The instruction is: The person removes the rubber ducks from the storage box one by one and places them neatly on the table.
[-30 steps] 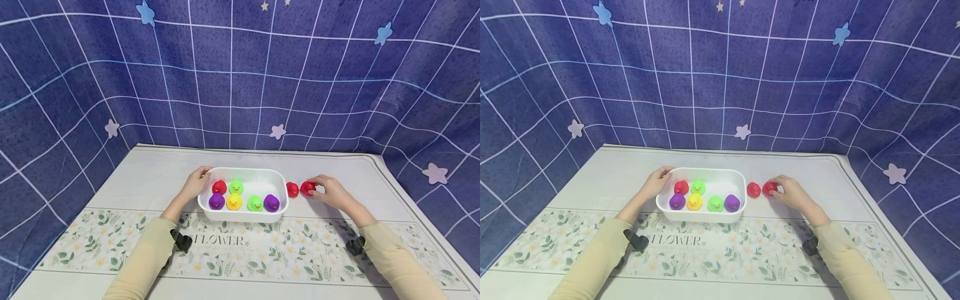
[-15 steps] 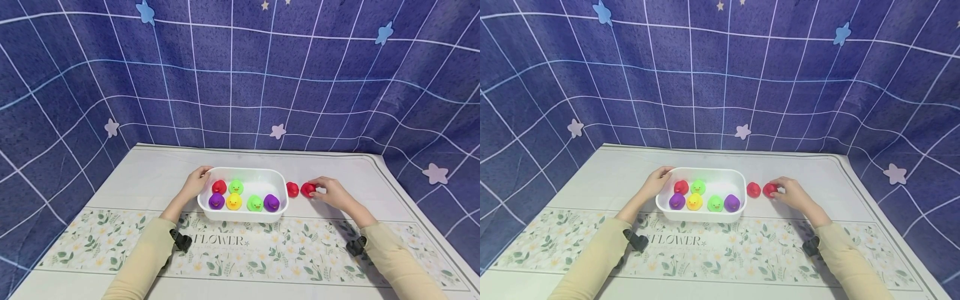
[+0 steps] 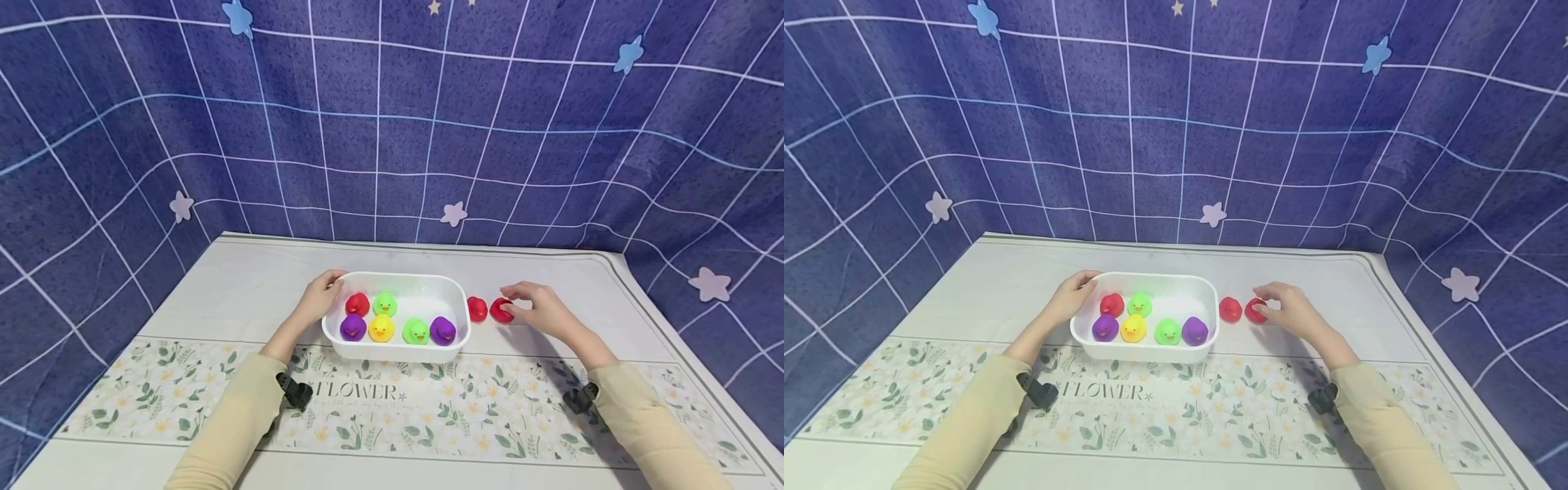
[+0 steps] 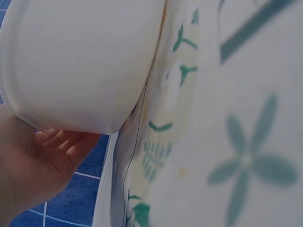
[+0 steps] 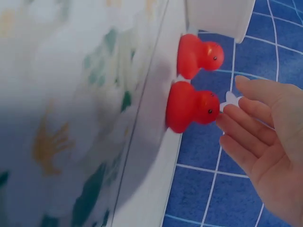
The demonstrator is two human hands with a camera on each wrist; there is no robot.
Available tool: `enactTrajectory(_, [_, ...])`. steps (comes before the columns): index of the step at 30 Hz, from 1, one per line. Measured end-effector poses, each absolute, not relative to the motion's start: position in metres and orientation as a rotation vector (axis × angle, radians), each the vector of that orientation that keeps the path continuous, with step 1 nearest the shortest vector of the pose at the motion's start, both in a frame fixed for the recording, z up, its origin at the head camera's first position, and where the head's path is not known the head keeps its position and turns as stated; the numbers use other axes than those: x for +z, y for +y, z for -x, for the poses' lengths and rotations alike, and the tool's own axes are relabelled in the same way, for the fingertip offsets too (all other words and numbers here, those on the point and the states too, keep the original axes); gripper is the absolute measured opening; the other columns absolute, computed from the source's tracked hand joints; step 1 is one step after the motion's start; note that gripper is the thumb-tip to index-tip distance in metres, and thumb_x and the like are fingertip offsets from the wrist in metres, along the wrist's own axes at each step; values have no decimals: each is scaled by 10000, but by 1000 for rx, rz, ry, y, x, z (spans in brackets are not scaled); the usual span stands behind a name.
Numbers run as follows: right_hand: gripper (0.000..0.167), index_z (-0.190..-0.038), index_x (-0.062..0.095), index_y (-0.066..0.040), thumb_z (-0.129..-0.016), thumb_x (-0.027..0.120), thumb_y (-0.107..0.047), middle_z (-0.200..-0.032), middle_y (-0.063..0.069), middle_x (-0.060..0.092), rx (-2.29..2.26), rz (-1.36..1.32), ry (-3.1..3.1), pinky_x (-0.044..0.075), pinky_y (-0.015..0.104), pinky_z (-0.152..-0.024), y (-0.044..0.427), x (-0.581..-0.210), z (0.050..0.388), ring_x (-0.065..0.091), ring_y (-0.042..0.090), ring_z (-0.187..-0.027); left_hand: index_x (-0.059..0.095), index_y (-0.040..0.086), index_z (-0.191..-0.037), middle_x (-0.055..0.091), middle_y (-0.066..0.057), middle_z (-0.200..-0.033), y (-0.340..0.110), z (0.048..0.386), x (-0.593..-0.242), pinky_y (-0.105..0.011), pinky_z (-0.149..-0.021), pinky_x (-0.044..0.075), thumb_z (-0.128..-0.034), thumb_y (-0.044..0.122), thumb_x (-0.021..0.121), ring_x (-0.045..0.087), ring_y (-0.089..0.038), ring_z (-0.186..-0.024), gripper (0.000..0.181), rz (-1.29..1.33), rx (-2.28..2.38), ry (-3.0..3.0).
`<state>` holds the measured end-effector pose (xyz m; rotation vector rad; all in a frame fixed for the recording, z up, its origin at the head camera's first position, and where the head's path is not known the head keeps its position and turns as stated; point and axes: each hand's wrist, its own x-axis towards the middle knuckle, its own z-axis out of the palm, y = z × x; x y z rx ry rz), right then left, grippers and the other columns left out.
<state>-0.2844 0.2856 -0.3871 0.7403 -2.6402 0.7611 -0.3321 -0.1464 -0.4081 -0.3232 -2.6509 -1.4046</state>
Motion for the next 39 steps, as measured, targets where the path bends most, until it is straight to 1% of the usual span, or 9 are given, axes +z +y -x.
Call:
enactTrajectory(4, [294,-1077,666,25,-798,714,-55,-1013,140,692,764,-767,-2592,525,470,-841,278,-384,284,659,299,-923,534,-24,-1250,574,-240,-1240,-147,332,-408,-468,-1012,425,-980,116,441,544,-368,-1150,318,325,-1410,-2655])
enactTrajectory(11, [285,-1054,686,-22,-789,741,-110,-1020,102,697,772,-795,-2485,552,421,-791,256,-381,288,657,271,-921,524,-27,-1260,569,-245,-1244,-147,332,-408,-472,-1011,425,-980,122,434,540,-376,-1156,329,329,-1394,-2663])
enactTrajectory(16, [309,-1061,681,-20,-780,753,-128,-1018,103,694,772,-800,-2431,556,420,-789,240,-379,290,648,280,-954,525,-21,-1262,568,-240,-1246,-146,331,-407,-471,-1014,422,-985,130,433,539,-371,-1156,329,323,-1404,-2666])
enactTrajectory(22, [313,-1062,679,-12,-782,752,-132,-1015,110,689,807,-822,-2395,526,434,-861,222,-375,292,641,285,-971,530,-23,-1256,573,-242,-1240,-145,330,-406,-469,-1013,424,-982,113,437,542,-370,-1153,320,317,-1407,-2658])
enactTrajectory(25, [314,-1064,677,-3,-782,751,-120,-1015,117,689,812,-845,-2389,524,429,-867,216,-375,293,642,286,-963,531,-18,-1257,572,-238,-1246,-145,330,-406,-464,-1019,421,-983,114,441,540,-366,-1160,318,308,-1412,-2660])
enactTrajectory(31, [328,-1070,675,3,-781,755,-130,-1018,102,691,821,-874,-2392,529,405,-856,203,-377,296,644,257,-948,526,-19,-1263,567,-240,-1250,-146,329,-404,-466,-1022,418,-983,117,436,537,-368,-1164,324,308,-1405,-2670])
enactTrajectory(35, [322,-1079,671,-7,-794,746,-138,-1029,97,686,842,-910,-2398,556,388,-767,193,-377,297,640,253,-958,525,-23,-1262,567,-241,-1247,-147,328,-403,-467,-1020,418,-983,115,435,536,-368,-1161,324,315,-1406,-2668])
enactTrajectory(37, [323,-1081,669,-6,-797,743,-141,-1032,102,684,854,-931,-2399,558,387,-751,188,-377,296,641,262,-959,525,-25,-1262,567,-242,-1246,-147,328,-403,-466,-1020,418,-983,116,436,536,-367,-1160,325,317,-1409,-2667])
enactTrajectory(39, [336,-1094,665,-10,-800,741,-154,-1041,101,683,856,-936,-2419,552,390,-789,183,-377,297,641,266,-973,523,-25,-1264,567,-241,-1247,-146,329,-403,-464,-1020,417,-984,118,436,536,-365,-1160,326,319,-1412,-2669])
